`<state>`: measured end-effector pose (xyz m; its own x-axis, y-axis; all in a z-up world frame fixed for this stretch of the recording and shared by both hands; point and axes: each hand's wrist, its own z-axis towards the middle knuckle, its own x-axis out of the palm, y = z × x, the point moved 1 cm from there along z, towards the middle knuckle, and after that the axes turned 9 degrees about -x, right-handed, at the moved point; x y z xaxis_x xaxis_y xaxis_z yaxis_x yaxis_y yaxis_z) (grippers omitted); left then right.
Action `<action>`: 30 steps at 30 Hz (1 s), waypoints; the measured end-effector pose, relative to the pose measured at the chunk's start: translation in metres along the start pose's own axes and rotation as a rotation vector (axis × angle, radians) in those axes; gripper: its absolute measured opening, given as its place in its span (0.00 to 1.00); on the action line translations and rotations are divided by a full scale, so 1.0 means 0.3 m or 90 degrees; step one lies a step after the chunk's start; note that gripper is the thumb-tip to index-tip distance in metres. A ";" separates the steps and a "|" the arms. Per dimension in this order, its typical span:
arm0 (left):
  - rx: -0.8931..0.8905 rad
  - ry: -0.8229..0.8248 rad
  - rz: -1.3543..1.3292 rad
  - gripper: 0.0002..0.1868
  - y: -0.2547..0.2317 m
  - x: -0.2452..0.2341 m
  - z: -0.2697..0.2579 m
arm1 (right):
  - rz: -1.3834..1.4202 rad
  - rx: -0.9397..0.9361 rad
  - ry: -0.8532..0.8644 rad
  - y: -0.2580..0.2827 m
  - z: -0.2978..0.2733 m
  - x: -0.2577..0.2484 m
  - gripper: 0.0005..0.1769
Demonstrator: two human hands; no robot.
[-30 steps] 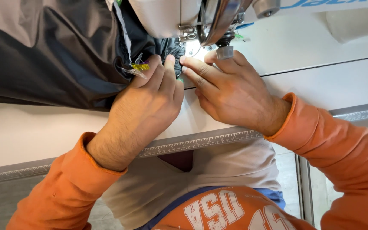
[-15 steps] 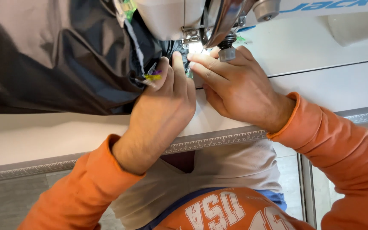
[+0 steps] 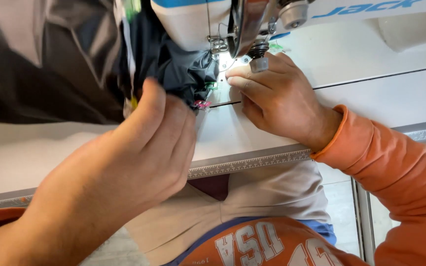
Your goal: The person is sewing a black fabric bag using an industrial sewing machine, carefully guiding the fabric and removing plastic clips along the seam.
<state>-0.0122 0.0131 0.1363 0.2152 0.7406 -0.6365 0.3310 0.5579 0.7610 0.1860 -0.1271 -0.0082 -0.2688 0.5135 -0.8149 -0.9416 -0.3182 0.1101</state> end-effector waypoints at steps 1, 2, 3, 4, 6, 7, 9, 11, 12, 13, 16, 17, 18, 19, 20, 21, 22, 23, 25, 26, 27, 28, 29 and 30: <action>0.001 -0.001 0.002 0.16 -0.024 0.002 -0.003 | -0.002 0.000 -0.002 -0.001 -0.005 -0.004 0.13; -0.031 0.000 -0.043 0.13 -0.046 0.005 -0.005 | 0.004 -0.009 -0.001 -0.002 -0.010 -0.008 0.13; -0.063 0.002 -0.089 0.10 -0.069 0.008 -0.009 | 0.011 -0.017 -0.001 -0.001 -0.016 -0.008 0.12; -0.062 0.003 -0.087 0.10 -0.101 0.000 -0.003 | 0.011 -0.017 -0.003 0.007 -0.007 -0.019 0.12; -0.113 0.002 -0.222 0.06 -0.154 -0.008 0.014 | 0.034 -0.033 0.024 0.016 0.014 -0.040 0.13; -0.112 0.001 -0.222 0.06 -0.191 -0.006 0.019 | 0.033 -0.032 0.023 0.013 0.008 -0.038 0.13; -0.120 -0.010 -0.286 0.11 -0.267 0.000 0.026 | 0.032 -0.037 0.101 0.007 -0.002 -0.026 0.19; -0.115 0.003 -0.295 0.08 -0.276 0.002 0.040 | 0.021 -0.037 0.110 0.006 -0.005 -0.019 0.20; -0.111 0.016 -0.304 0.07 -0.281 0.005 0.047 | 0.009 -0.037 0.120 0.004 -0.006 -0.014 0.21; -0.110 0.017 -0.305 0.07 -0.274 0.005 0.052 | 0.010 -0.036 0.120 0.006 0.002 -0.015 0.21; -0.092 0.017 -0.371 0.08 -0.240 -0.002 0.073 | -0.018 -0.040 0.117 0.014 0.017 -0.019 0.20; -0.074 -0.004 -0.406 0.09 -0.216 -0.007 0.079 | -0.030 -0.047 0.103 0.014 0.024 -0.017 0.18; -0.057 -0.024 -0.441 0.11 -0.192 -0.012 0.084 | -0.042 -0.053 0.089 0.017 0.031 -0.016 0.17; -0.058 -0.023 -0.443 0.11 -0.140 -0.008 0.097 | -0.040 -0.054 0.090 0.013 0.031 -0.018 0.17; -0.045 -0.058 -0.423 0.10 -0.089 -0.006 0.108 | -0.042 -0.070 0.108 0.011 0.030 -0.019 0.17; -0.031 -0.095 -0.402 0.11 -0.038 -0.005 0.119 | -0.044 -0.084 0.124 0.010 0.029 -0.021 0.18; -0.031 -0.094 -0.403 0.11 -0.043 0.037 0.131 | -0.043 -0.083 0.125 0.020 0.033 -0.022 0.18; -0.037 -0.022 -0.392 0.19 -0.046 0.084 0.145 | -0.037 -0.074 0.114 0.023 0.042 -0.024 0.17; -0.047 0.050 -0.379 0.30 -0.061 0.170 0.159 | -0.032 -0.067 0.102 0.019 0.053 -0.026 0.16; -0.079 0.045 -0.331 0.44 -0.076 0.210 0.160 | -0.050 -0.075 0.119 0.013 0.053 -0.023 0.14; -0.107 0.039 -0.285 0.60 -0.096 0.250 0.162 | -0.066 -0.078 0.137 0.011 0.048 -0.019 0.13; -0.105 0.039 -0.287 0.60 -0.105 0.269 0.150 | -0.064 -0.076 0.138 0.011 0.037 -0.017 0.13; -0.118 0.020 -0.301 0.59 -0.114 0.288 0.139 | -0.081 -0.072 0.162 0.008 0.026 -0.013 0.18; -0.130 0.001 -0.315 0.58 -0.122 0.309 0.128 | -0.097 -0.068 0.187 0.005 0.015 -0.009 0.24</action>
